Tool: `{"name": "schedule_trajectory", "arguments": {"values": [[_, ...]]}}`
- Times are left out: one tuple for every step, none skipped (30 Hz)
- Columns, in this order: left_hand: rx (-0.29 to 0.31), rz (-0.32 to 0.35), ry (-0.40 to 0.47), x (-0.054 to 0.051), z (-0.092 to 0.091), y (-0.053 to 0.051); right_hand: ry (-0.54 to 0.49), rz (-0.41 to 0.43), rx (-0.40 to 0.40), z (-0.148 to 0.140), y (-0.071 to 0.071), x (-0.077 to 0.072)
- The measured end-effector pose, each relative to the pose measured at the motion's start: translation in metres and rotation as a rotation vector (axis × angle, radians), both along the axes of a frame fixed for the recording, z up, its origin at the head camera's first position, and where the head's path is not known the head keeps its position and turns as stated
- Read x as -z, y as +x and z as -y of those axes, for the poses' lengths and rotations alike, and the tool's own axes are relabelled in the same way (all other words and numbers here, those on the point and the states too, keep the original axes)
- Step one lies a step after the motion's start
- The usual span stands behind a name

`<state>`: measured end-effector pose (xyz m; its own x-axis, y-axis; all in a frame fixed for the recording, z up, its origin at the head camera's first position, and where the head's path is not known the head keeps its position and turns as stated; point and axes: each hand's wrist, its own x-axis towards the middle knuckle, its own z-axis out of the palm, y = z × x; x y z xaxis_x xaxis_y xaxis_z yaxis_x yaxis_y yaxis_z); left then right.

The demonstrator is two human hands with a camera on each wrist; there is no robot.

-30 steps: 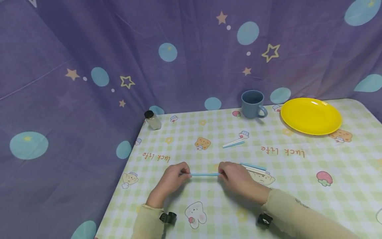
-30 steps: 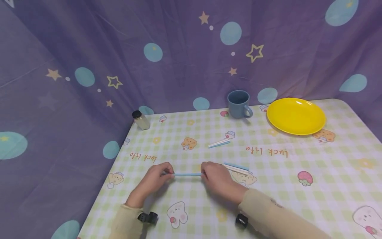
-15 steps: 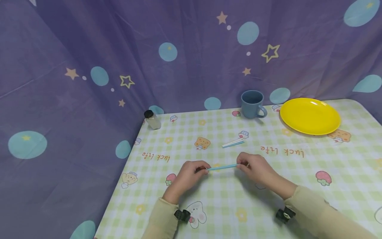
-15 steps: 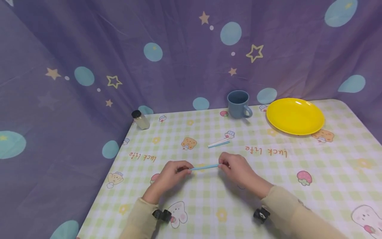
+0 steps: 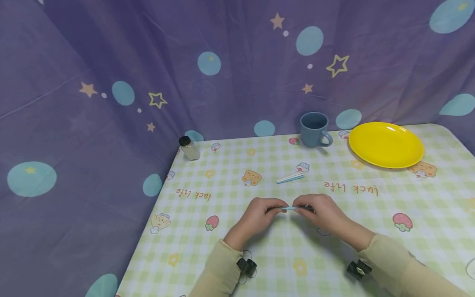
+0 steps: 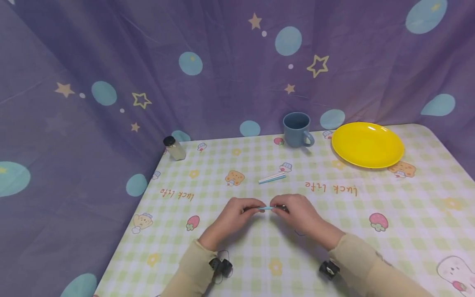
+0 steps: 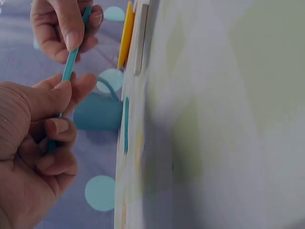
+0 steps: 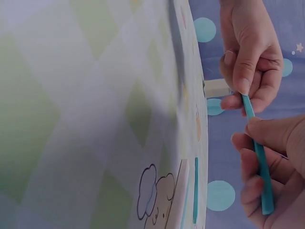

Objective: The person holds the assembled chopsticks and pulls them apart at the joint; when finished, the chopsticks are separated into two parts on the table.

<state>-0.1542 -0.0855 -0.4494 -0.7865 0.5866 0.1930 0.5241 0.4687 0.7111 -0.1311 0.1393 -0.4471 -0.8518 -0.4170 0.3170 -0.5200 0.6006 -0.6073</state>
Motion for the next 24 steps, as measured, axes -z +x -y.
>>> {"name": "schedule_trajectory", "arguments": {"values": [[0.007,-0.005,0.01,0.0,-0.002,0.0,-0.004,-0.015,-0.001,-0.001,0.0,0.0],[0.013,-0.011,0.018,0.0,-0.004,0.0,-0.004,-0.027,0.002,-0.001,0.0,0.001],[0.016,-0.023,0.019,0.001,-0.005,0.0,-0.004,-0.036,0.004,-0.002,0.0,0.001],[0.018,-0.033,0.019,0.001,-0.007,0.0,-0.004,-0.046,0.004,-0.003,-0.001,0.002],[0.02,-0.043,0.019,0.001,-0.008,0.0,-0.005,-0.054,0.002,-0.004,-0.001,0.002],[0.022,-0.051,0.02,0.002,-0.008,0.001,-0.004,-0.061,0.0,-0.005,-0.001,0.003],[0.024,-0.05,0.025,0.002,-0.008,0.001,-0.001,-0.068,-0.004,-0.006,-0.001,0.004],[0.022,-0.045,0.03,0.003,-0.009,0.001,0.005,-0.079,-0.004,-0.007,-0.001,0.004],[0.018,-0.036,0.037,0.004,-0.009,0.001,0.006,-0.084,-0.006,-0.008,-0.001,0.004],[0.013,-0.019,0.047,0.005,-0.008,0.0,0.005,-0.087,-0.009,-0.01,0.0,0.004],[0.008,-0.001,0.062,0.005,-0.008,0.0,0.002,-0.084,-0.008,-0.011,0.0,0.003],[0.003,0.017,0.075,0.006,-0.007,0.0,0.001,-0.079,-0.001,-0.012,0.0,0.003],[-0.002,0.039,0.09,0.006,-0.007,-0.001,-0.007,-0.07,0.005,-0.013,0.0,0.001],[-0.006,0.052,0.101,0.006,-0.006,-0.001,-0.017,-0.06,0.017,-0.015,0.0,0.0],[-0.009,0.063,0.111,0.006,-0.006,-0.002,-0.026,-0.048,0.029,-0.016,0.0,-0.001],[-0.012,0.07,0.117,0.005,-0.005,-0.003,-0.032,-0.039,0.046,-0.017,-0.001,-0.003],[-0.016,0.076,0.117,0.004,-0.005,-0.004,-0.035,-0.033,0.066,-0.019,-0.001,-0.004],[-0.019,0.078,0.111,0.004,-0.004,-0.005,-0.035,-0.025,0.088,-0.02,-0.002,-0.004],[-0.024,0.082,0.104,0.004,-0.004,-0.007,-0.034,-0.02,0.108,-0.022,-0.003,-0.005],[-0.031,0.085,0.088,0.004,-0.003,-0.008,-0.028,-0.013,0.128,-0.023,-0.004,-0.006],[-0.038,0.09,0.074,0.004,-0.002,-0.009,-0.021,0.0,0.145,-0.025,-0.004,-0.006],[-0.041,0.101,0.062,0.004,-0.001,-0.011,-0.017,0.014,0.157,-0.027,-0.005,-0.006],[-0.043,0.115,0.053,0.005,0.0,-0.012,-0.015,0.031,0.165,-0.029,-0.005,-0.006],[-0.043,0.13,0.046,0.005,0.0,-0.014,-0.014,0.049,0.171,-0.031,-0.005,-0.006]]}}
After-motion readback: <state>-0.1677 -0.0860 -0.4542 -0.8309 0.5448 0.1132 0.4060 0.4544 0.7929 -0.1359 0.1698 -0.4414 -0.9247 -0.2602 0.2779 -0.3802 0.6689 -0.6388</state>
